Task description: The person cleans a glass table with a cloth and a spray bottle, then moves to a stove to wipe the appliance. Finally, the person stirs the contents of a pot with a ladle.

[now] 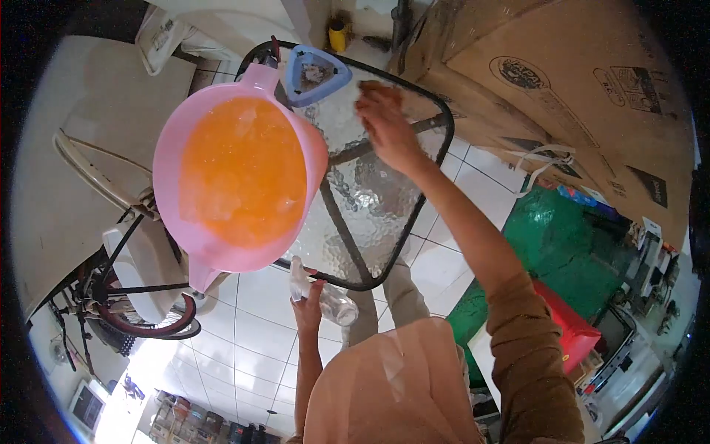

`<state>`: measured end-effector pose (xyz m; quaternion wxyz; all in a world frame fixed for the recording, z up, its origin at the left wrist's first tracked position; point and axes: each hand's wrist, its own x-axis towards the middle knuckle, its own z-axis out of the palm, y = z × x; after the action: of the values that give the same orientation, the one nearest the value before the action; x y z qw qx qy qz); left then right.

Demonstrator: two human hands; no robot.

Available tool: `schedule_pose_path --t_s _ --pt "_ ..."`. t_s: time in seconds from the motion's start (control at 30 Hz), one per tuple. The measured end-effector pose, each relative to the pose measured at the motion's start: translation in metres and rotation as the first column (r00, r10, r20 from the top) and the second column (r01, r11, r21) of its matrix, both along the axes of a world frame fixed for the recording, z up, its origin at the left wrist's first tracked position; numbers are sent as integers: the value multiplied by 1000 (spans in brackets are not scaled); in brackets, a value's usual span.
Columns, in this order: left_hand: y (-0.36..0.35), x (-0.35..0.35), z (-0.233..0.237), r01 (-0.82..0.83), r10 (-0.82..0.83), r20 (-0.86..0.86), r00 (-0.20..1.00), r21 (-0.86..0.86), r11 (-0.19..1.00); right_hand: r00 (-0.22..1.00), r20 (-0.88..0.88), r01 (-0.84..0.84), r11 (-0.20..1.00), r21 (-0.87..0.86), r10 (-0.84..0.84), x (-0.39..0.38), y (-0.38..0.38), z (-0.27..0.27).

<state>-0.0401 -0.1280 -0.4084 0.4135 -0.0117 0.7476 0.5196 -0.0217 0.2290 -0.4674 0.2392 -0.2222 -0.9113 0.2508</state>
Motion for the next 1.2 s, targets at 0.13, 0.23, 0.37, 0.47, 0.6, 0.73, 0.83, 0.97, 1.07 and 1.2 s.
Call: schedule_pose_path --t_s 0.13,0.23,0.37,0.47,0.6,0.73,0.83,0.97,1.07,1.2 --pt "-3 3 -5 -14 14 -43 999 -5 1000 981 -22 -195 967 -166 194 -8 -24 14" --pt "-4 -1 -1 30 -29 25 999 -13 999 894 61 -410 864 -292 445 37 -54 31" --pt "-4 1 -3 24 -24 10 1000 23 999 856 47 -448 785 -427 514 113 -50 42" --pt "-1 2 0 -8 8 -9 1000 20 1000 945 207 -137 879 -458 255 95 -6 41" --pt "1 2 4 -11 12 17 1000 -18 1000 994 -21 -107 971 -213 105 35 -22 2" --pt "1 2 1 3 -3 -21 1000 27 1000 903 -133 -428 881 -200 408 10 -48 26" --pt "-3 4 -5 -13 14 -59 998 16 1000 947 -65 -320 934 -157 313 7 -11 23" --pt "-9 5 -7 -42 42 3 999 -38 998 991 82 104 994 -22 -102 41 37 7" --pt "-11 6 -11 -59 59 5 998 -4 998 950 167 238 957 167 -265 94 14 1" --pt "-5 5 -5 -33 33 -13 999 11 999 945 241 219 975 29 -220 133 -40 34"
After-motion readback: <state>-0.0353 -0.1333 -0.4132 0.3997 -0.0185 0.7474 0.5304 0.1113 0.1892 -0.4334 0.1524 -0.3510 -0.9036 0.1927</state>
